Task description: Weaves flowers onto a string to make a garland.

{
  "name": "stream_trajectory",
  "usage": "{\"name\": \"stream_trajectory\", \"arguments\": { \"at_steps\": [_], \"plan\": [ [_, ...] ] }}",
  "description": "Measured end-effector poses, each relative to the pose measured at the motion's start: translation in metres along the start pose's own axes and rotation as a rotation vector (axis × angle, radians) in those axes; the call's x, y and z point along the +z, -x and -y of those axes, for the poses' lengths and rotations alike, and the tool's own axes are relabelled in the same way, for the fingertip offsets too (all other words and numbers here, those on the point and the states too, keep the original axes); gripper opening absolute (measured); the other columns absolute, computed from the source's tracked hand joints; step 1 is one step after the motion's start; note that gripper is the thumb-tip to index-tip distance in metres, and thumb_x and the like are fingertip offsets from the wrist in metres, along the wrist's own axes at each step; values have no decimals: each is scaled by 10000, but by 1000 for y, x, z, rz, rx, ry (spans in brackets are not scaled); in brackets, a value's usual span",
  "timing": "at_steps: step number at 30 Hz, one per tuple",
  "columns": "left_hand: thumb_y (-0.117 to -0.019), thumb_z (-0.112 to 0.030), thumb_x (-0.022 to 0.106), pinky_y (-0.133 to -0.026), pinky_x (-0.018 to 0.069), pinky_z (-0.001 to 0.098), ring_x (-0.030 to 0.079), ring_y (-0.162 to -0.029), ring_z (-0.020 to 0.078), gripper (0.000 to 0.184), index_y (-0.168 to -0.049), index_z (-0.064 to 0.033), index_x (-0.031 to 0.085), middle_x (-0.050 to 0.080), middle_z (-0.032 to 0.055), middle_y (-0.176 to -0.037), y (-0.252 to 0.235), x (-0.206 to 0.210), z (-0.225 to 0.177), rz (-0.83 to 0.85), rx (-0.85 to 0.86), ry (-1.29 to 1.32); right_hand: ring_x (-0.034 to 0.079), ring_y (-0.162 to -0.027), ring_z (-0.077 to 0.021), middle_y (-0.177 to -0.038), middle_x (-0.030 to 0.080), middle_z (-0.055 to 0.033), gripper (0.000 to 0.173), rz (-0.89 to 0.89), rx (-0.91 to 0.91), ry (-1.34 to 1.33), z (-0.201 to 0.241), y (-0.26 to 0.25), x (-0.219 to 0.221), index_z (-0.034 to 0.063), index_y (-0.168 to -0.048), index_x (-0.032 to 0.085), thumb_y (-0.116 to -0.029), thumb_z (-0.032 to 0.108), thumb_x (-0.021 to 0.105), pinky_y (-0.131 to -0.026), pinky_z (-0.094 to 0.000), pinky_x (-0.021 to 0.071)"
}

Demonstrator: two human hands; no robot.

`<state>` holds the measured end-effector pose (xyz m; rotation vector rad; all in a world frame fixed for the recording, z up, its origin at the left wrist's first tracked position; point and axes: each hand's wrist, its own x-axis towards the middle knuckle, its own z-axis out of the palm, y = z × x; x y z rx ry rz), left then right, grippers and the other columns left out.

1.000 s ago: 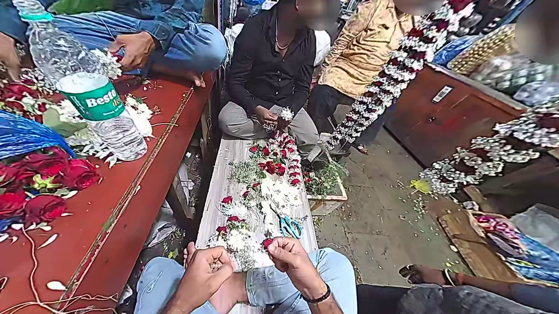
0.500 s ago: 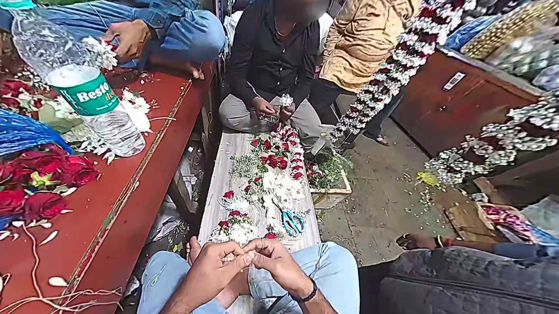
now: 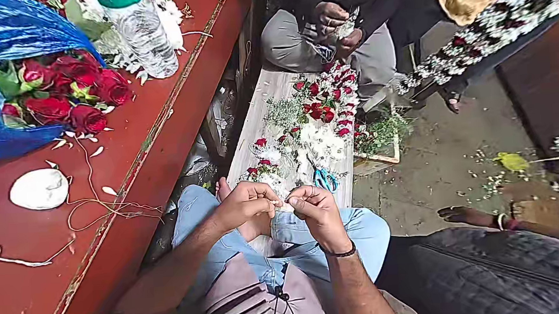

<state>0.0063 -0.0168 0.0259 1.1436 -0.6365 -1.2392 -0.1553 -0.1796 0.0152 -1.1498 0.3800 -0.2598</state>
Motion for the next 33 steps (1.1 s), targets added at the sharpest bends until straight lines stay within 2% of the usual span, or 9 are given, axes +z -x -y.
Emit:
{"name": "stream_trajectory", "arguments": {
  "at_steps": [3, 9, 15, 19, 23, 26, 29, 31, 33],
  "plan": [
    [-914, -40, 542, -618, 509, 210, 612, -656, 30, 154, -895, -31, 695, 708, 2, -810, 0, 1, 0, -20, -3, -33, 459, -532, 1, -717, 657, -4, 72, -2, 16, -6, -2, 0, 1, 26, -926, 735, -942, 72, 683, -477, -176, 345],
    [-906, -145, 649, -496, 343, 206, 426, -506, 6, 245, -672, -102, 585, 471, -82, -558, -1, 0, 9, -93, 29, -203, 454, -522, 5, -683, 637, 10, 70, 31, 28, 6, -7, 1, 9, 22, -920, 726, -943, 77, 689, -470, -176, 339],
    [-982, -214, 690, -587, 493, 183, 575, -598, 9, 202, -887, -37, 704, 641, -51, -693, 2, -8, 7, 25, 23, -120, 442, -517, 5, -690, 635, 9, 57, 5, 19, 22, -5, 2, 3, 32, -909, 727, -934, 74, 698, -457, -176, 326],
    [-974, -105, 613, -542, 444, 169, 546, -587, 0, 148, -969, -24, 737, 658, -39, -727, 3, -7, 4, 69, -26, -30, 450, -514, 6, -687, 639, 8, 64, -8, 6, 34, -5, 2, 1, 29, -915, 729, -938, 80, 698, -459, -173, 334],
    [-916, -82, 604, -523, 411, 186, 506, -557, -11, 136, -862, -52, 725, 636, -62, -688, 1, -2, 4, -36, -20, -135, 468, -528, 6, -696, 645, 11, 53, 2, -4, 36, -9, 3, 3, 34, -907, 726, -931, 75, 702, -467, -174, 346],
    [-899, -176, 706, -485, 349, 207, 429, -488, 8, 243, -694, -96, 603, 484, -76, -550, -1, 1, 6, -99, -32, -233, 474, -536, 0, -685, 632, 21, 35, -3, -9, 71, -10, 3, 6, 29, -909, 714, -923, 52, 692, -477, -179, 353],
    [-927, -238, 732, -478, 333, 205, 406, -477, 14, 336, -669, -97, 567, 458, -73, -541, -2, 1, 5, -101, -36, -235, 438, -534, 10, -695, 617, 34, 156, 44, 3, 103, -9, 2, 7, -7, -1078, 704, -979, 94, 636, -483, -174, 340],
    [-978, -207, 669, -484, 350, 185, 434, -497, -7, 280, -728, -85, 650, 546, -75, -593, -1, 1, 2, -67, -78, -142, 510, -586, 20, -792, 698, 19, 173, 100, -5, 110, -9, 2, 5, 10, -1072, 728, -974, 143, 677, -524, -165, 403],
    [-1008, -172, 514, -439, 283, 171, 365, -461, -13, 325, -738, -98, 678, 473, -91, -567, 0, 2, 1, -34, -157, 1, 612, -656, -9, -843, 743, -21, 114, 135, -21, 111, -8, 3, 5, 4, -998, 751, -930, 95, 734, -599, -190, 507]
  ]
}}
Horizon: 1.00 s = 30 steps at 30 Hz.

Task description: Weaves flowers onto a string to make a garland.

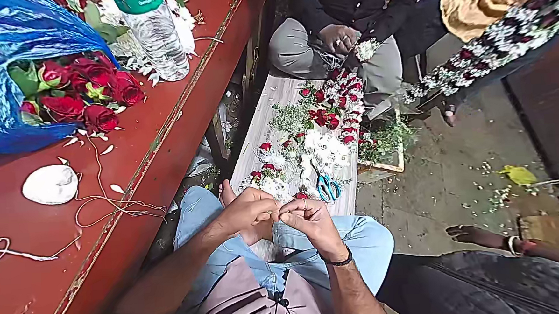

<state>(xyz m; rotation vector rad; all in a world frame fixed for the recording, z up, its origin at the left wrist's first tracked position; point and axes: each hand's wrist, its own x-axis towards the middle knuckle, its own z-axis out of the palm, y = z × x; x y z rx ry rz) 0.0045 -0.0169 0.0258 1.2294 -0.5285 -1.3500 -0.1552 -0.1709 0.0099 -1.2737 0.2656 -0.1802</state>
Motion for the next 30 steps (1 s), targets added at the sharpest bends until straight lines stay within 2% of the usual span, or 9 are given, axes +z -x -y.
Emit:
{"name": "stream_trajectory", "arguments": {
  "at_steps": [2, 5, 10, 16, 20, 22, 24, 28, 30],
  "plan": [
    [-995, -195, 387, -439, 280, 173, 372, -474, -5, 390, -786, -106, 705, 489, -83, -595, 1, -3, -1, 28, -84, 71, 582, -611, 0, -763, 716, 0, 58, -12, 1, 29, 0, 0, 0, 9, -942, 754, -905, 54, 745, -564, -187, 481],
    [-997, -178, 325, -482, 351, 172, 440, -521, 4, 411, -908, -83, 715, 561, -59, -657, 3, -8, -1, 43, -140, 145, 498, -538, 23, -651, 622, 66, 34, -2, 22, 87, 2, 0, -4, 38, -918, 713, -920, 72, 712, -506, -168, 402],
    [-958, -82, 444, -470, 346, 168, 447, -509, -3, 286, -935, -41, 726, 612, -31, -677, 3, -8, -1, 92, -93, 160, 456, -514, 24, -627, 592, 71, 46, -25, 47, 79, -1, 0, -4, 42, -902, 703, -927, 78, 688, -480, -169, 353],
    [-940, -16, 475, -478, 360, 161, 477, -527, -6, 267, -1015, 1, 731, 675, 16, -746, 2, -9, 3, 119, -77, 212, 427, -486, 20, -595, 564, 75, 43, -70, 62, 27, -5, 1, -6, 48, -900, 705, -924, 70, 676, -458, -171, 326],
    [-897, -9, 503, -469, 388, 169, 524, -523, 13, 236, -1057, -28, 676, 655, -2, -696, 2, -7, 2, 110, -102, 140, 410, -481, 22, -587, 545, 81, 46, -60, 59, 23, -5, 2, -7, 50, -900, 705, -929, 76, 680, -456, -171, 314],
    [-886, 14, 510, -456, 376, 164, 485, -477, 14, 274, -1144, -22, 594, 585, -17, -621, 1, -4, 2, 55, -101, 113, 403, -477, 25, -577, 534, 86, 43, -64, 60, 15, -7, 2, -6, 51, -900, 704, -926, 77, 682, -453, -171, 311],
    [-881, 23, 596, -441, 365, 169, 444, -434, 20, 269, -1147, -14, 580, 510, -29, -552, -1, -1, 2, -9, -79, 93, 411, -480, 26, -576, 534, 90, 36, -60, 63, 18, -7, 2, -5, 51, -898, 699, -923, 75, 686, -457, -170, 320],
    [-892, 3, 668, -464, 372, 172, 459, -453, 25, 293, -1169, -27, 577, 538, -12, -566, -1, 0, 2, 15, -38, 123, 387, -473, 37, -576, 543, 92, 135, -33, 85, 15, -10, 2, -1, 19, -1032, 729, -958, 122, 683, -454, -162, 314],
    [-945, -32, 650, -478, 395, 174, 481, -474, 30, 264, -1199, -26, 578, 556, -5, -593, 0, -1, 1, 22, -51, 159, 424, -478, 45, -592, 585, 95, 156, 10, 81, 7, -10, 3, -1, 22, -1047, 745, -940, 133, 719, -466, -156, 358]
  ]
}}
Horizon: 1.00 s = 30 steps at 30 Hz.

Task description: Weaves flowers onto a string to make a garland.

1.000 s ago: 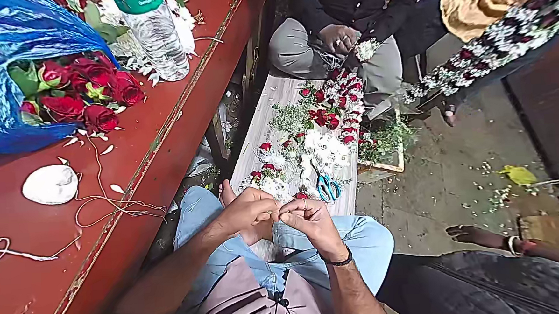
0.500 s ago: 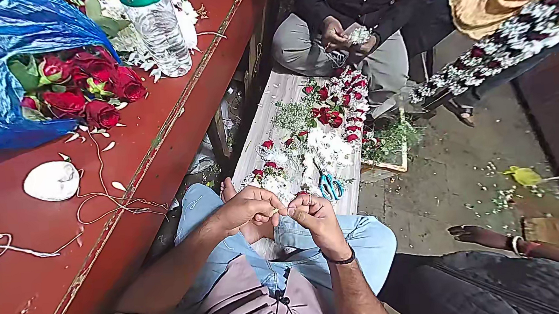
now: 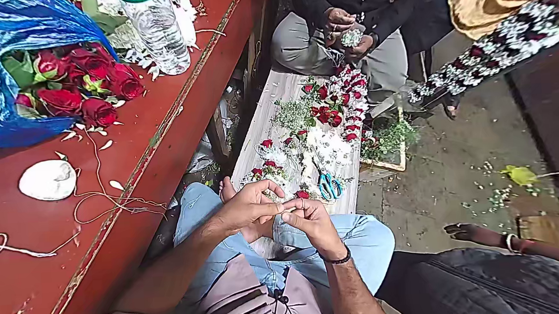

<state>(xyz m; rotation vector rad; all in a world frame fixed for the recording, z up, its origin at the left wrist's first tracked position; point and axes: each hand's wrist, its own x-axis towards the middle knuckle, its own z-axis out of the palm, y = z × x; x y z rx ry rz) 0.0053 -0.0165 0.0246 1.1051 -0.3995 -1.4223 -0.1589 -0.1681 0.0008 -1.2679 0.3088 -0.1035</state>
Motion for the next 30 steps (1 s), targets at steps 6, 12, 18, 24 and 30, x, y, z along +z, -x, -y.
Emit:
{"name": "stream_trajectory", "arguments": {
  "at_steps": [6, 12, 18, 24, 30],
  "plan": [
    [-928, -98, 376, -502, 391, 181, 496, -536, 35, 373, -1257, -63, 549, 598, 9, -707, 3, -7, -3, 50, -85, 108, 572, -581, 25, -718, 713, 33, 73, -27, -52, 45, 2, 1, -6, 27, -927, 778, -894, 36, 714, -542, -172, 464],
    [-885, 18, 460, -509, 425, 179, 556, -541, 48, 378, -1259, -22, 502, 656, 54, -717, 4, -6, -1, 53, -59, 70, 502, -529, 34, -654, 665, 46, 64, -69, -56, 21, 0, 0, -7, 27, -908, 766, -892, 37, 705, -491, -165, 395],
    [-897, 32, 422, -453, 418, 184, 550, -480, 60, 413, -1303, -27, 470, 709, 115, -785, 4, -8, 1, 98, -53, 66, 491, -523, 30, -643, 650, 43, 63, -76, -51, -7, -1, 0, -7, 25, -897, 756, -900, 34, 694, -490, -169, 390],
    [-926, 48, 546, -377, 346, 172, 458, -400, 31, 425, -1337, -47, 499, 751, 124, -881, 2, -6, 2, 25, -51, -67, 462, -503, 25, -624, 628, 42, 74, -110, -45, -27, -7, 0, -4, 30, -885, 746, -895, 17, 674, -471, -172, 359],
    [-963, -40, 587, -507, 577, 268, 685, -544, 139, 422, -1377, -69, 507, 760, 87, -861, 1, -1, 0, 10, -118, -441, 466, -506, 21, -615, 612, 54, 62, -137, -71, 5, -5, 1, -7, 37, -868, 736, -894, 19, 682, -479, -174, 371]
  ]
}}
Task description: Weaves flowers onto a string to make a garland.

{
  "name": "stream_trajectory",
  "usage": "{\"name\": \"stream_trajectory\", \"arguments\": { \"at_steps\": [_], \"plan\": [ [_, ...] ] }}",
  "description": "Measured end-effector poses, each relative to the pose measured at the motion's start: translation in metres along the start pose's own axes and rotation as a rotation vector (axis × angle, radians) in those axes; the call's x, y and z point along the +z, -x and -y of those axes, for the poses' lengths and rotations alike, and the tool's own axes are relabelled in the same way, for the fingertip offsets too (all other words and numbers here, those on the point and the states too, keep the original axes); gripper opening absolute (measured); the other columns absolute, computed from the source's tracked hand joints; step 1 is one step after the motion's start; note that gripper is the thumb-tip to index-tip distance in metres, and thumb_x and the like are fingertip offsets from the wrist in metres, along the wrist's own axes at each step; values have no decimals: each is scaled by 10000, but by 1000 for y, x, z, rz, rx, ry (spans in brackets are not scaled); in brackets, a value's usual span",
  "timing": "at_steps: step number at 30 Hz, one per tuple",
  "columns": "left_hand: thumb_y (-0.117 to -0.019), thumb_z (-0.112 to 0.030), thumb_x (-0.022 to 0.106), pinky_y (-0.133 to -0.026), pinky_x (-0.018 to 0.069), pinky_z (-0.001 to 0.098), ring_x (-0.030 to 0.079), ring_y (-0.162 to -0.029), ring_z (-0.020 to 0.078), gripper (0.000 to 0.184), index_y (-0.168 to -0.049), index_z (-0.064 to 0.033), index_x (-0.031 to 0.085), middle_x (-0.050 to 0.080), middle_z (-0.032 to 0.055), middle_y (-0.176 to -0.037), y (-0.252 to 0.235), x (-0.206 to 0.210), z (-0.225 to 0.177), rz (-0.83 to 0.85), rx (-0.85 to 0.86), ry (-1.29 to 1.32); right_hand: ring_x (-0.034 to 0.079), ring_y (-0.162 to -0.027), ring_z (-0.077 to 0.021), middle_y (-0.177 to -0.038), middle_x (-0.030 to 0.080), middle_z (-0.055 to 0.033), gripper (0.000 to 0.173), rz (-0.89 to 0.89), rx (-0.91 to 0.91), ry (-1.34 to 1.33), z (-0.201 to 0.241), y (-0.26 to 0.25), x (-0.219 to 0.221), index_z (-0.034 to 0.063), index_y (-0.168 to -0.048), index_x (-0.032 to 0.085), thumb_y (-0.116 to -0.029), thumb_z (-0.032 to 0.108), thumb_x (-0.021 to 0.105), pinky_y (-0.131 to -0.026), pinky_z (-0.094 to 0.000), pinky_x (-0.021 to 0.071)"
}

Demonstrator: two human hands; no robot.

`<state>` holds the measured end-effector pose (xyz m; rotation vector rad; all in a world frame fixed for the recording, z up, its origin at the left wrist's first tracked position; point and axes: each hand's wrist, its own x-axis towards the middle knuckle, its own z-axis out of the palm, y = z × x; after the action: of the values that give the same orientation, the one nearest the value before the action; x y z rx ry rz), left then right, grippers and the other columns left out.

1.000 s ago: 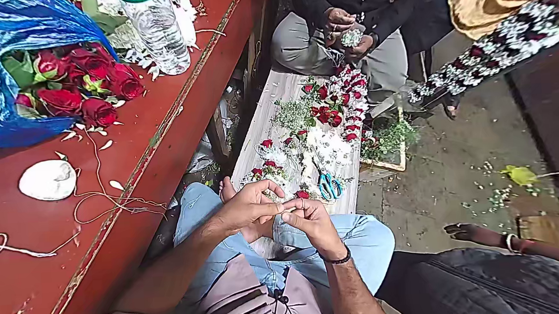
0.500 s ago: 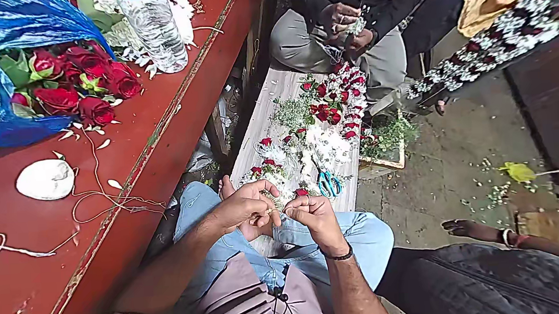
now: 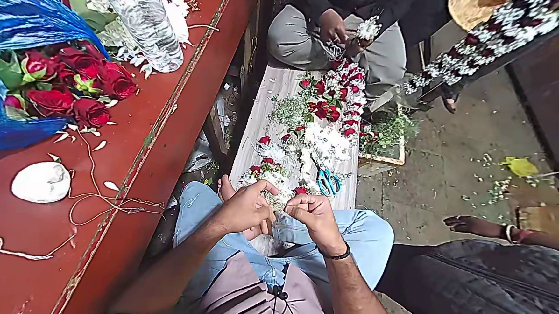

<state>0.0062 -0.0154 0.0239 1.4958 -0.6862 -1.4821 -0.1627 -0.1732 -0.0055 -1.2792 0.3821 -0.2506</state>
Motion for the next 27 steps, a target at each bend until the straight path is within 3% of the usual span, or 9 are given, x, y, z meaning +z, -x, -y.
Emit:
{"name": "stream_trajectory", "arguments": {
  "at_steps": [3, 5, 8, 10, 14, 17, 22, 25, 27],
  "plan": [
    [-963, -9, 549, -515, 564, 254, 649, -525, 120, 409, -1366, -53, 501, 717, 71, -788, -1, 0, 0, 5, 76, 5, 457, -514, 15, -613, 594, 60, 96, -19, 17, 12, -3, -2, -5, 55, -837, 723, -902, 36, 656, -485, -178, 354],
    [-942, -10, 547, -484, 507, 246, 604, -522, 103, 410, -1348, -48, 501, 704, 59, -795, 3, 1, 0, 19, 135, 20, 571, -653, -17, -753, 670, 47, 135, 25, 64, 106, -9, 0, -8, 88, -858, 725, -906, 55, 603, -592, -217, 465],
    [-900, -65, 562, -536, 509, 290, 584, -562, 102, 392, -1291, -54, 558, 665, 21, -754, 2, 2, -6, -45, 182, -72, 659, -948, -108, -1149, 704, -51, 295, 144, 153, 134, -9, -4, -4, 22, -1220, 685, -964, 94, 559, -815, -314, 566],
    [-923, -124, 614, -643, 577, 348, 657, -649, 126, 342, -1262, -90, 591, 697, 12, -776, -3, 1, -5, -117, 199, -181, 668, -972, -119, -1156, 706, -59, 345, 186, 177, -12, -5, -5, 8, 25, -1321, 633, -1016, 167, 558, -866, -345, 569],
    [-904, -81, 642, -491, 465, 258, 535, -498, 91, 341, -1243, -69, 604, 617, 12, -638, -7, -8, 2, -205, 282, 66, 580, -674, -50, -800, 670, 5, 156, 181, 101, -142, -13, -14, 21, 33, -1107, 677, -1001, 137, 628, -636, -251, 495],
    [-860, -27, 621, -451, 402, 202, 473, -472, 32, 334, -1191, -73, 612, 603, -16, -630, -1, -16, 1, -322, 320, 285, 553, -663, -13, -758, 656, 47, 138, 192, 91, -75, -2, -14, 13, 63, -927, 703, -1004, 130, 611, -622, -220, 458],
    [-865, -18, 607, -500, 465, 195, 549, -537, 29, 297, -1158, -64, 615, 649, -37, -703, 7, -49, 36, -648, 372, 172, 543, -657, 9, -770, 677, 52, 167, 254, -2, -84, 36, 1, -12, 70, -886, 730, -994, 137, 622, -614, -200, 445],
    [-947, -90, 596, -692, 599, 316, 679, -711, 122, 253, -1173, -4, 669, 719, 40, -863, 16, -54, 50, -476, 314, -87, 650, -802, -25, -880, 729, 20, 151, 296, -96, -92, 66, -1, -20, 61, -929, 734, -999, 161, 644, -745, -230, 536],
    [-1013, -229, 579, -703, 583, 289, 663, -727, 96, 260, -1139, -50, 718, 711, 20, -865, 23, -38, 30, -206, 379, -121, 643, -819, -25, -882, 714, 23, 180, 343, -135, -34, 84, -8, -15, 50, -933, 713, -1013, 187, 628, -759, -237, 528]
  ]
}}
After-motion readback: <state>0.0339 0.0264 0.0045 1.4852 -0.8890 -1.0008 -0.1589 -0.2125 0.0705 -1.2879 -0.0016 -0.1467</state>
